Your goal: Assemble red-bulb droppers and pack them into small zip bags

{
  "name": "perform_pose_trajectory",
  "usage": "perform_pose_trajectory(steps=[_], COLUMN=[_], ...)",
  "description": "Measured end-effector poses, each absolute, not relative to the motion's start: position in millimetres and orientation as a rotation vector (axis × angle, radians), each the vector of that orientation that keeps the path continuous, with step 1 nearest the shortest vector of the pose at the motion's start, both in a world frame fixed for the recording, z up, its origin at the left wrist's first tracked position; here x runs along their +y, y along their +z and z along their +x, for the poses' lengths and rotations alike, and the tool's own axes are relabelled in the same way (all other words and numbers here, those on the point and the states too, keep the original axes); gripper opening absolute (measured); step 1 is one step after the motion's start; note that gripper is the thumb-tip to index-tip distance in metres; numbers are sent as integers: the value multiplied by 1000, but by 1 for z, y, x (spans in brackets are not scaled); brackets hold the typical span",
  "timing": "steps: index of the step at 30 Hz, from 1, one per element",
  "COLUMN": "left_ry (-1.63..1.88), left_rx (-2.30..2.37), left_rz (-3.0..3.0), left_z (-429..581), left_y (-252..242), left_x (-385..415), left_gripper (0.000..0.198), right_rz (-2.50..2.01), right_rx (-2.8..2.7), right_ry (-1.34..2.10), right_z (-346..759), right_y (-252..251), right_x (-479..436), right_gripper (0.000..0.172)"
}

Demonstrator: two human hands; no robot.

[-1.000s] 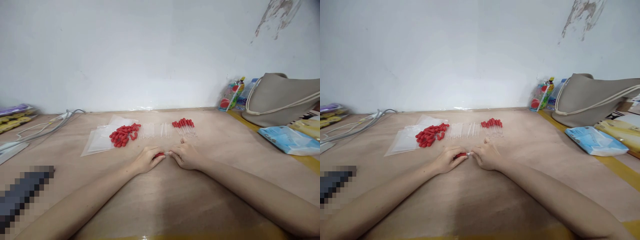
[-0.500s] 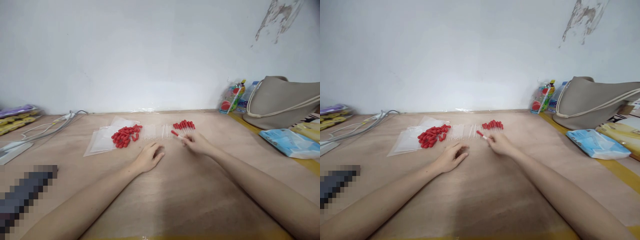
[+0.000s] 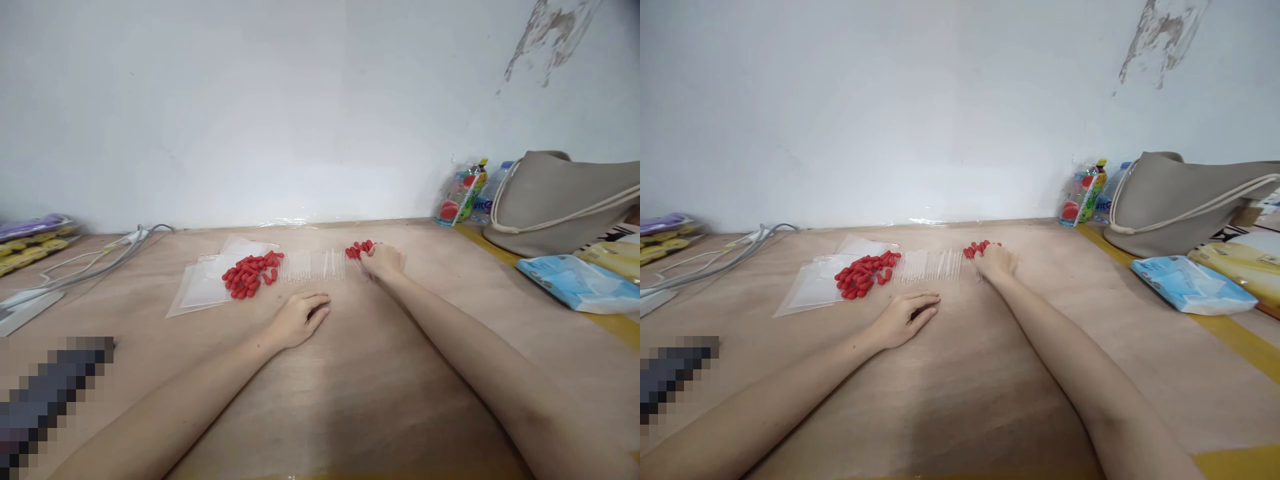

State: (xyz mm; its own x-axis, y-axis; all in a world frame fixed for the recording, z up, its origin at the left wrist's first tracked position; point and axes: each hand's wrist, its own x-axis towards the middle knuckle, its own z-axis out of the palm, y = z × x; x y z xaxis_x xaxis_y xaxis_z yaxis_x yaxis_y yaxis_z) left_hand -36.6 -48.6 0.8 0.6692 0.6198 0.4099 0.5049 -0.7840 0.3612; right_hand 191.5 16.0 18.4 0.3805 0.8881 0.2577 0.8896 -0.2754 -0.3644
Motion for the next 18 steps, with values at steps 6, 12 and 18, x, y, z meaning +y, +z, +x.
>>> perform_pose_trajectory(steps=[6,12,18], left_ry=[785,773,765], left_rx=[902,910,904], left_rz=[2682,2685,2681], left_z=[-36,-36,-35], left_y=[2,3,1], left_x=[-49,-49,-50], left_gripper=[27,27,26], right_rz=[-2216,-2050,-2105], right_rx=[-1555,-1699,-1784], right_ry=[1,-42,-8], right_z=[191,174,158], right_y=[15,14,14], right_x=[19,12,10], right_gripper=[25,35,30])
